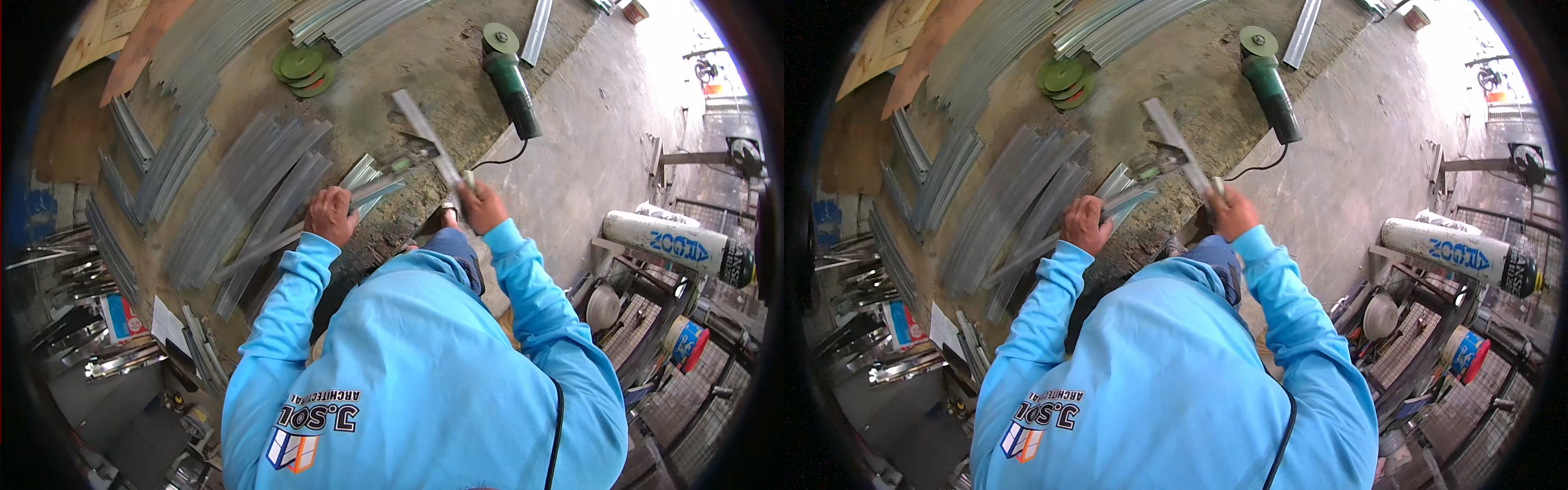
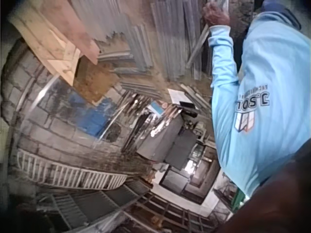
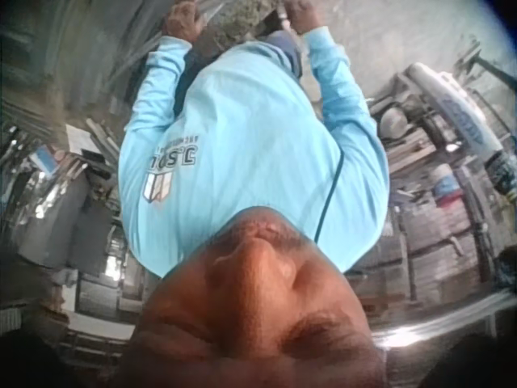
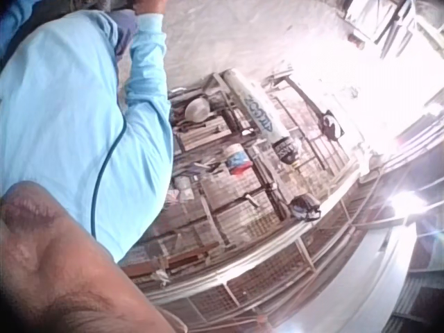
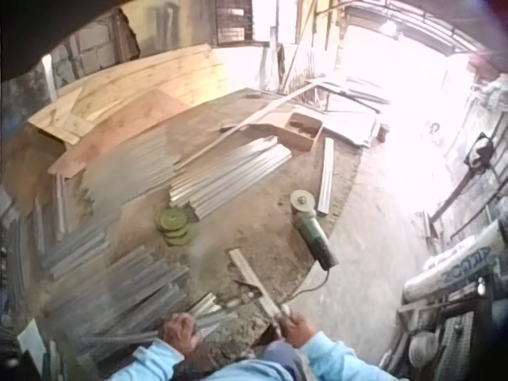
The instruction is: Mark measurement lines on metal studs using a speed square and a pencil for fabrication.
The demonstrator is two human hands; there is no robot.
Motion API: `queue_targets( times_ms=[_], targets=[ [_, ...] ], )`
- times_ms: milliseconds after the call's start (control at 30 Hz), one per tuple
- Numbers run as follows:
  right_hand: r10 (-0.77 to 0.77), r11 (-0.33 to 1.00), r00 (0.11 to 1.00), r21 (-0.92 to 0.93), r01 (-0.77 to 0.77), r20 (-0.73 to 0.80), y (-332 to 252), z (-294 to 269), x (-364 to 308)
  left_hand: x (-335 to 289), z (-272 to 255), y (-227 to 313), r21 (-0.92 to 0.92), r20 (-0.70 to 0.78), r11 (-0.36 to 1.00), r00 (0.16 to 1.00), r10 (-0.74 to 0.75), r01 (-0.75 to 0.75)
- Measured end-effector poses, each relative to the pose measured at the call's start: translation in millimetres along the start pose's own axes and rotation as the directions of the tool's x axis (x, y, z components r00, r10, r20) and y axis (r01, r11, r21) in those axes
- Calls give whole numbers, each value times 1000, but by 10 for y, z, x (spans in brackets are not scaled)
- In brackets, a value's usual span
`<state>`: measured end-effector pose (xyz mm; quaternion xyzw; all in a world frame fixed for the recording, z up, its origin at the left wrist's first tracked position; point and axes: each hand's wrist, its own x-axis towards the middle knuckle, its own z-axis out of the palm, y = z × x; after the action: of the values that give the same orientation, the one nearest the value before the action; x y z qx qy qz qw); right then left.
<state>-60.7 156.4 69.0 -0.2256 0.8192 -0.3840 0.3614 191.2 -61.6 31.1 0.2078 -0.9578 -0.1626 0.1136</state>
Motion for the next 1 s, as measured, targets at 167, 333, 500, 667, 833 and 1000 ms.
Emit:
queue_targets(
  times_ms=[167, 333, 500, 667, 833, 1000],
  targets=[
    [-90, 996, 996, 14, 90, 3, -25, 815, 11, 13, 61, -92, -10, 42, 995, 994, -96, 96],
    [-23, 999, 999, -43, 24, 26, -26, 1184, -67, 161, 56, 8, -113, -137, 993, 989, -50, 35],
    [-25, 1000, 995, 4, 25, 99, -75, 1147, -161, 261, 111, 10, 65, -16, 998, 1000, 17, -16],
    [44, 994, 996, -106, -36, 80, -208, 864, -347, 254, 95, 6, 107, 37, 993, 998, 51, -55],
    [-36, 998, 998, -56, 32, -61, 35, 714, -229, 286, 75, 21, 133, 60, 989, 997, 54, -62],
    [-319, 944, 921, 5, 329, -223, -281, 648, -76, 278, 65, 18, 121, 67, 990, 996, 61, -69]
  ],
)
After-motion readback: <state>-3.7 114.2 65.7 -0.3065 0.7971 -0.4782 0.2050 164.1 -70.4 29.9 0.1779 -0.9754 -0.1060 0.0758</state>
